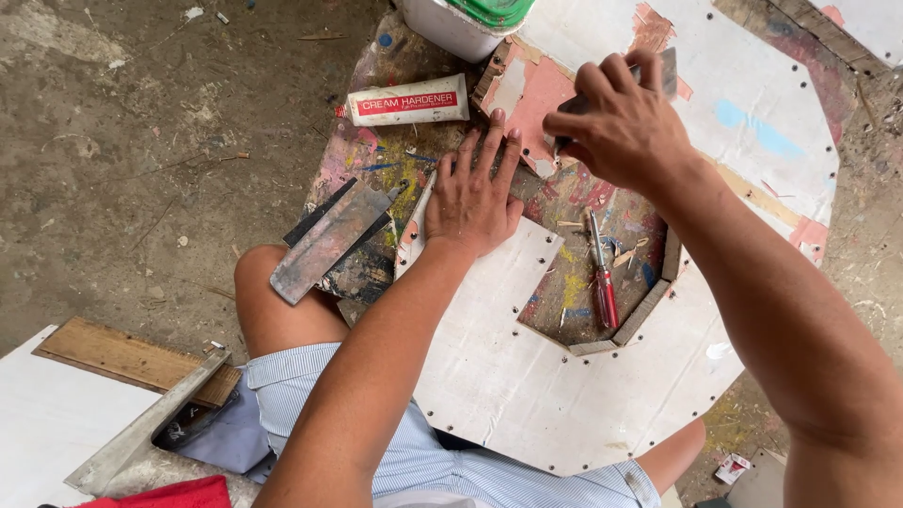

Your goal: Sanding the surface of a large wooden letter '5' and using a small tool to clean the inner corners.

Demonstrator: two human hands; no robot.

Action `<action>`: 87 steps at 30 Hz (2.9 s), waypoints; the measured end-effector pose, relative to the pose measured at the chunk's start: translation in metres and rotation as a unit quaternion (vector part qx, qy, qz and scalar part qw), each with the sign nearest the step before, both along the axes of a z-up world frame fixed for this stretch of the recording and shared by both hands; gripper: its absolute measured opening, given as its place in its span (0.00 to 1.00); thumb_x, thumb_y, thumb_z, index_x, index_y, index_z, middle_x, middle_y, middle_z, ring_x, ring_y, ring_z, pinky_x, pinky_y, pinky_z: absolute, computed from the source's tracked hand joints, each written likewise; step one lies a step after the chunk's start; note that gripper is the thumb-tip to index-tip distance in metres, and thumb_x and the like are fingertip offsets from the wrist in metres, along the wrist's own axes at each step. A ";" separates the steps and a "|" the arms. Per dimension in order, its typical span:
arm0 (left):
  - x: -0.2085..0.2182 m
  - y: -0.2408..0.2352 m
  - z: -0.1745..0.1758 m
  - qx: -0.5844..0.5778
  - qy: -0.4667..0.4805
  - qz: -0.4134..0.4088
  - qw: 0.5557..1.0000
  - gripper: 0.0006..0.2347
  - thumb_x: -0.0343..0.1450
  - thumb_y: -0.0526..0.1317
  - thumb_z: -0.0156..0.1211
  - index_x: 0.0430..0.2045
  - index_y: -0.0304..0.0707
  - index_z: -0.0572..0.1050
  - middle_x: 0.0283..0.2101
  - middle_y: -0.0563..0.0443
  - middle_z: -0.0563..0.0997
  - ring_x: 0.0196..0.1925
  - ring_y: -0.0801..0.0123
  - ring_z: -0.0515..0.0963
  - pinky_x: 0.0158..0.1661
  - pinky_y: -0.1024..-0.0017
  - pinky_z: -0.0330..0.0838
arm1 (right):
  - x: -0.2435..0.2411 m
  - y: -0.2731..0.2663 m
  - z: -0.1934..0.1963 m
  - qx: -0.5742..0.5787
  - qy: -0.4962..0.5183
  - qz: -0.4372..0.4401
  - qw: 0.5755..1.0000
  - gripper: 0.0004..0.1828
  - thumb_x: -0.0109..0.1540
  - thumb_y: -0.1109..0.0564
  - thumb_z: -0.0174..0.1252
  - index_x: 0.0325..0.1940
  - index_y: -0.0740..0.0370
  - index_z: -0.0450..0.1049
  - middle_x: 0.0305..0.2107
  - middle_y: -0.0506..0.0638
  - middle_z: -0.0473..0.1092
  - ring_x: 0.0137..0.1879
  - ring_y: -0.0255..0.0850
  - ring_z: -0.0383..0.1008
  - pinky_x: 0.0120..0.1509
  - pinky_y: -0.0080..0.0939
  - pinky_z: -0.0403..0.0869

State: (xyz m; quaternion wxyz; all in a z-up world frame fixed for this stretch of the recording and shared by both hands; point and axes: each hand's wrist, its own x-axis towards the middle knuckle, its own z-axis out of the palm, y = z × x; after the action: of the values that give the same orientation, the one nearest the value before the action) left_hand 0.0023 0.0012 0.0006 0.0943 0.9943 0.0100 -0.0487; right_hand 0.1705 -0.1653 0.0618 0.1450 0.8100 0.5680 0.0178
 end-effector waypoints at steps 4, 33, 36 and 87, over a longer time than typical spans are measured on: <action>0.000 0.000 0.003 0.004 0.019 -0.007 1.000 0.41 0.71 0.61 0.57 0.76 0.48 0.43 0.78 0.45 0.38 0.76 0.47 0.57 0.63 0.52 0.60 | -0.017 0.018 0.013 -0.071 -0.045 0.024 0.996 0.38 0.46 0.41 0.73 0.61 0.25 0.70 0.45 0.46 0.67 0.54 0.45 0.67 0.68 0.55 0.64; 0.000 0.004 0.006 -0.023 0.011 -0.002 1.000 0.36 0.72 0.57 0.52 0.75 0.46 0.48 0.78 0.45 0.40 0.75 0.49 0.58 0.61 0.52 0.62 | -0.017 0.022 0.004 -0.143 0.035 -0.185 0.972 0.27 0.58 0.34 0.62 0.62 0.28 0.72 0.49 0.58 0.66 0.57 0.54 0.63 0.62 0.62 0.58; 0.001 0.004 0.004 -0.024 0.009 -0.003 1.000 0.36 0.72 0.56 0.53 0.74 0.45 0.49 0.78 0.44 0.40 0.74 0.48 0.59 0.60 0.51 0.63 | -0.027 0.036 0.015 -0.167 0.062 -0.274 0.945 0.25 0.59 0.38 0.60 0.61 0.33 0.73 0.49 0.63 0.66 0.58 0.59 0.64 0.61 0.68 0.59; 0.002 0.002 0.002 -0.008 0.015 -0.004 1.000 0.35 0.73 0.55 0.51 0.75 0.45 0.46 0.78 0.44 0.40 0.75 0.50 0.58 0.63 0.52 0.61 | -0.077 0.014 0.010 0.081 0.314 -0.675 0.663 0.25 0.58 0.28 0.62 0.53 0.37 0.75 0.47 0.42 0.75 0.51 0.45 0.75 0.46 0.52 0.72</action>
State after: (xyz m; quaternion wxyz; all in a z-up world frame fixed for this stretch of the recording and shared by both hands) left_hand 0.0041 0.0035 0.0027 0.1022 0.9927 0.0069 -0.0637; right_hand 0.0934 -0.1517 0.0722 -0.1357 0.9377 -0.1261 -0.2940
